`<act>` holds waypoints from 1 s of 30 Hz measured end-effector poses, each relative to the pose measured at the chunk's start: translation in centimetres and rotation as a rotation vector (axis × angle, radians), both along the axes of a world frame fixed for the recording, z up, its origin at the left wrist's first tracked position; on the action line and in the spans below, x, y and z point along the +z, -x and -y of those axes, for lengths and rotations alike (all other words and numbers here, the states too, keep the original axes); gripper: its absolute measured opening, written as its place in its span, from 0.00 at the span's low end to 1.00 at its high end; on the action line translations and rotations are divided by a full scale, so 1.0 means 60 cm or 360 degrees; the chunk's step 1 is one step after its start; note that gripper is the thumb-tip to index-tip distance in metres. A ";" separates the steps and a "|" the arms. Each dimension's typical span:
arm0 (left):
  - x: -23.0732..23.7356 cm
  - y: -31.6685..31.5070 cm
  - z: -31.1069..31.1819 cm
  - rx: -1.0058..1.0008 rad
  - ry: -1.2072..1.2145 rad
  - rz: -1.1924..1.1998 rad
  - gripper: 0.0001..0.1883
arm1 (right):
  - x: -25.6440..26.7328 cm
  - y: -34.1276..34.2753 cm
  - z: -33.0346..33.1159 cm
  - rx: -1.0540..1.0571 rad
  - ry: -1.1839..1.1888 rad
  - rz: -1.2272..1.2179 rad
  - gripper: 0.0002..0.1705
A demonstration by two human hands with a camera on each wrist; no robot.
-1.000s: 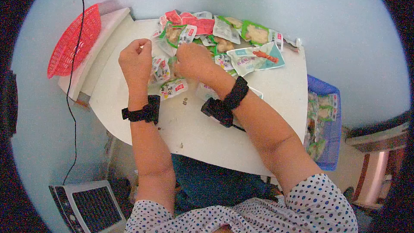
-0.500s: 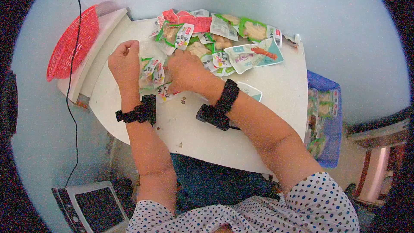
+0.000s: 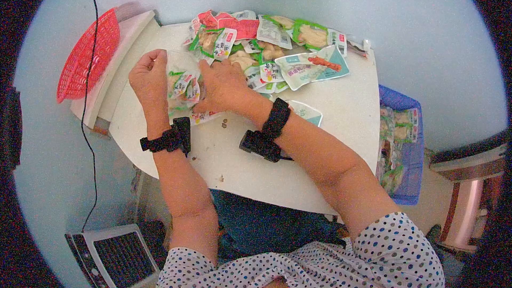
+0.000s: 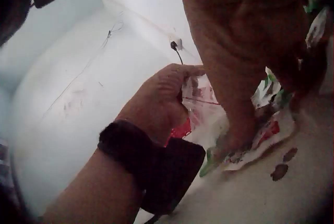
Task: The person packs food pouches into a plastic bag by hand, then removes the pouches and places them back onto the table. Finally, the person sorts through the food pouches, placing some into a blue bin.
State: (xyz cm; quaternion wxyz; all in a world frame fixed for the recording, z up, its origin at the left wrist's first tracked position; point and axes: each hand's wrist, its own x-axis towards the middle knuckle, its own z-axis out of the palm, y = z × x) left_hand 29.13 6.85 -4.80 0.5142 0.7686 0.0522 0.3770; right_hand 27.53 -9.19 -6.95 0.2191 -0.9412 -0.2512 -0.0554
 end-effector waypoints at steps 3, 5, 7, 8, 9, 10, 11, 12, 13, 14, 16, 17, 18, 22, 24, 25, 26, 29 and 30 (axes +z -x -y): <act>0.000 0.001 0.002 -0.0003 0.0004 -0.0011 0.09 | -0.002 0.002 -0.005 -0.0044 -0.0028 -0.0009 0.42; 0.002 0.001 0.004 0.0009 0.0001 -0.0015 0.09 | -0.002 0.001 -0.008 -0.0061 -0.0004 -0.0073 0.35; 0.003 0.002 0.004 0.0022 -0.0013 -0.0025 0.08 | 0.004 -0.008 -0.007 -0.0057 -0.0013 -0.0207 0.29; 0.004 0.002 0.004 0.0036 -0.0030 -0.0024 0.08 | 0.006 -0.012 -0.006 -0.0056 -0.0018 -0.0273 0.27; 0.004 0.003 0.004 0.0049 -0.0045 -0.0023 0.08 | 0.006 -0.012 -0.005 -0.0042 -0.0010 -0.0242 0.26; 0.006 0.004 0.005 0.0061 -0.0060 -0.0021 0.08 | 0.005 -0.013 -0.003 -0.0027 -0.0002 -0.0211 0.24; 0.007 0.005 0.007 0.0067 -0.0062 -0.0032 0.08 | 0.003 -0.014 -0.002 -0.0013 0.0006 -0.0180 0.23; 0.011 0.009 0.009 0.0074 -0.0064 -0.0045 0.08 | 0.000 -0.012 -0.003 -0.0020 0.0022 -0.0084 0.23; 0.015 0.012 0.011 0.0079 -0.0067 -0.0057 0.08 | -0.005 -0.008 -0.005 -0.0027 0.0038 0.0013 0.23; 0.017 0.014 0.011 0.0112 -0.0074 -0.0044 0.08 | -0.007 -0.006 -0.006 -0.0036 0.0053 0.0110 0.23; 0.020 0.016 0.013 0.0176 -0.0091 -0.0017 0.08 | -0.005 -0.009 -0.008 0.0110 0.0190 -0.0040 0.22; 0.018 0.015 0.011 0.0182 -0.0085 0.0005 0.08 | -0.004 -0.009 -0.008 0.0183 0.0259 -0.0116 0.21; 0.016 0.013 0.008 0.0188 -0.0079 0.0028 0.08 | -0.003 -0.008 -0.006 0.0232 0.0211 -0.0093 0.22; 0.009 0.008 -0.003 0.0196 -0.0059 0.0070 0.08 | -0.015 -0.009 0.007 0.0414 0.0068 0.0054 0.26; 0.007 0.007 -0.005 0.0192 -0.0046 0.0051 0.08 | -0.015 -0.014 0.013 0.0521 0.0065 0.0013 0.30; 0.007 0.007 -0.006 0.0190 -0.0039 0.0042 0.08 | -0.007 -0.015 0.018 0.0585 0.0087 -0.0078 0.33; 0.006 0.006 -0.007 0.0200 -0.0047 0.0060 0.09 | 0.001 -0.015 0.021 0.0648 0.0109 -0.0167 0.35; 0.005 0.005 -0.009 0.0229 -0.0061 0.0082 0.09 | 0.012 0.003 0.027 0.0657 0.0183 -0.0137 0.45; 0.009 0.008 -0.007 0.0237 -0.0058 0.0067 0.09 | 0.026 0.012 0.024 0.0629 0.0252 -0.0216 0.47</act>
